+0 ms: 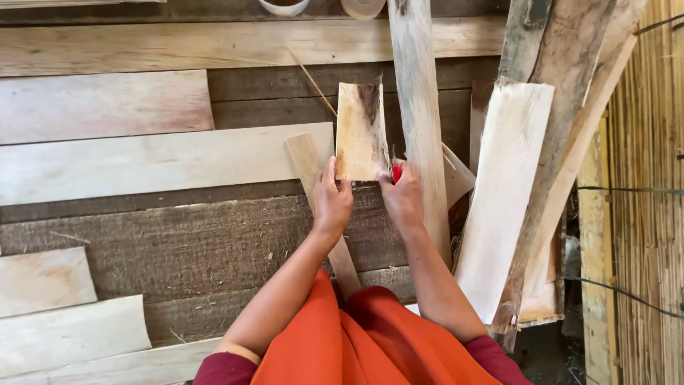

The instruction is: Cutting thin wood veneers into strips using a utility knife and a wooden guide

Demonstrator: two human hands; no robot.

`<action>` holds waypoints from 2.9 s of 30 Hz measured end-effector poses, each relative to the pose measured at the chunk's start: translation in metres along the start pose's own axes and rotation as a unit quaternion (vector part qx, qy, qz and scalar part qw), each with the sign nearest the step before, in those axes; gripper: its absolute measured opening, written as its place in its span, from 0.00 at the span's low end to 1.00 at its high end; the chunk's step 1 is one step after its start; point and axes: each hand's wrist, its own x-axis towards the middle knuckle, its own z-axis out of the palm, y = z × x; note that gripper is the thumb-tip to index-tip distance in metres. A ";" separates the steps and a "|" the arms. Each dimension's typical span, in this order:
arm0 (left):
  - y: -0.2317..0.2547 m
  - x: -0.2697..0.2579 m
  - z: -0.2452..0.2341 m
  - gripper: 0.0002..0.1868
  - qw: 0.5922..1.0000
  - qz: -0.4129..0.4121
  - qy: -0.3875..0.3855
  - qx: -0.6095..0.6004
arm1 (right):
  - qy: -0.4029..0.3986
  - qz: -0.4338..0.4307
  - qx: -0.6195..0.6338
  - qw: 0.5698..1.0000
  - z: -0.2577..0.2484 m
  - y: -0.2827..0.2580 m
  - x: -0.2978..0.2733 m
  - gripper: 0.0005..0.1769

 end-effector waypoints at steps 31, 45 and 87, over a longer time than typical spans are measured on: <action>-0.006 -0.014 -0.045 0.45 0.976 -0.054 0.066 0.200 | 0.106 -0.144 -0.144 0.973 0.056 -0.017 0.015 0.25; 0.018 -0.023 -0.047 0.53 0.996 -0.051 -0.017 0.077 | 0.013 -0.099 -0.263 0.960 0.054 -0.032 0.036 0.15; 0.067 -0.091 0.085 0.21 0.932 -0.136 -0.172 -0.287 | 0.101 -0.100 0.003 0.990 -0.099 0.107 -0.055 0.19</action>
